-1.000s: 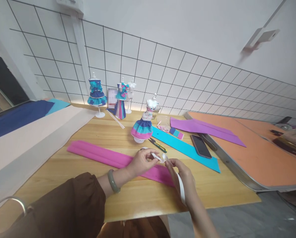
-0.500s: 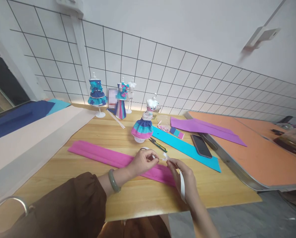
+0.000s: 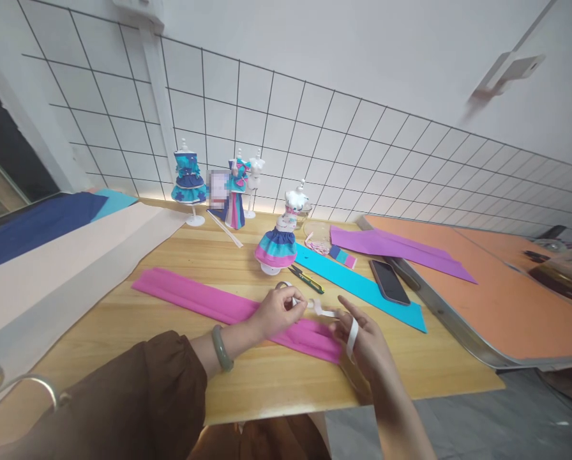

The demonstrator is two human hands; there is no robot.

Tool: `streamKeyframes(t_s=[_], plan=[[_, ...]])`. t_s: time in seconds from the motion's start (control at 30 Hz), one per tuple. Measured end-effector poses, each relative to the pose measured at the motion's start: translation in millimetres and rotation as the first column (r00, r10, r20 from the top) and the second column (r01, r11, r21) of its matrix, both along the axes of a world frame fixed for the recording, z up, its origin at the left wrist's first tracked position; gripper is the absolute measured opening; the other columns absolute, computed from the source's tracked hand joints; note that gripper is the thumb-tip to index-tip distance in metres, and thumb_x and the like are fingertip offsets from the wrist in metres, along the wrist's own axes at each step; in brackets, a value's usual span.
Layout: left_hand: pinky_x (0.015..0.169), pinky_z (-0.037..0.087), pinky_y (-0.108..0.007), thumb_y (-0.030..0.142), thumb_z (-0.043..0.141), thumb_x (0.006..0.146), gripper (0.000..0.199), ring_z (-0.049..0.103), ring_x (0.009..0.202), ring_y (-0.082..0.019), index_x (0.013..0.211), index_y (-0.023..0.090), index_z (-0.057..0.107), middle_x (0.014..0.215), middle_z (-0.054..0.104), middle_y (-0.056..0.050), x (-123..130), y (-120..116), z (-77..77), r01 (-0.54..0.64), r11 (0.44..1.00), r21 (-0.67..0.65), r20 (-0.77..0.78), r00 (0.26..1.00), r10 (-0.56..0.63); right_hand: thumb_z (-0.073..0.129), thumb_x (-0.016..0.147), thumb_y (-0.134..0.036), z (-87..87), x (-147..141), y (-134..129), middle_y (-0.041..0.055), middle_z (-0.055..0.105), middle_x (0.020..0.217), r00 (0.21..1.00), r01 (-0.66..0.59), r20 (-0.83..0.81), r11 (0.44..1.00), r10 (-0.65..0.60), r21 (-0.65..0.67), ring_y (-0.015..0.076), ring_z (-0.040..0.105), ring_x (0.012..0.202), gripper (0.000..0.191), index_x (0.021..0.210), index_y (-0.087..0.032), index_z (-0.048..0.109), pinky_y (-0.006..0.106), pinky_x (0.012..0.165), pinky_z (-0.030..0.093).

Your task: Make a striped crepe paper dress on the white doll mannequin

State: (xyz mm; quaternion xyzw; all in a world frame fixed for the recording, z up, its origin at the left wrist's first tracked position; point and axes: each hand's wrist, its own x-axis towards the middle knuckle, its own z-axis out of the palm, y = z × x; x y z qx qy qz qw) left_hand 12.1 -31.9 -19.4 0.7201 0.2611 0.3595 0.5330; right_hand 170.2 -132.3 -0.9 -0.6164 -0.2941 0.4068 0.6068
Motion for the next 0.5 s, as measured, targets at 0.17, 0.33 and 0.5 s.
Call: streamKeyframes(t_s=[0.17,0.33,0.5], plan=[[0.051,0.04,-0.022,0.027,0.055,0.078,0.014,0.051,0.05,-0.01,0.072,0.015,0.057,0.058,0.054,0.001,0,4,-2.5,-0.037,0.999,0.028,-0.01,0.999,0.038,0.06,0.076,-0.031,5.3,17,-7,0.0099,0.065,0.112,0.905,-0.037,0.425,0.993,-0.012,0.108,0.0247,0.06,0.103,0.033,0.105,-0.021,0.067,0.039,0.085,0.048],[0.05,0.039,-0.021,0.028,0.055,0.079,0.015,0.05,0.05,-0.009,0.072,0.014,0.057,0.057,0.054,0.001,1,5,-5.4,-0.036,0.999,0.035,0.004,0.999,0.036,0.049,0.077,-0.019,13.7,42,-19,0.0069,0.062,0.12,0.657,-0.373,0.669,0.921,0.348,-0.113,0.0255,0.054,0.116,0.036,0.106,-0.026,0.068,0.044,0.094,0.044],[0.048,0.037,-0.021,0.031,0.053,0.081,0.019,0.048,0.049,-0.009,0.075,0.014,0.059,0.055,0.052,0.002,1,6,-6.2,0.003,1.0,0.011,0.014,1.0,-0.003,0.048,0.084,-0.026,11.6,30,-16,0.0096,0.067,0.106,0.49,-0.124,0.871,0.987,-0.024,0.097,0.0259,0.06,0.103,0.023,0.097,-0.022,0.066,0.046,0.09,0.046]])
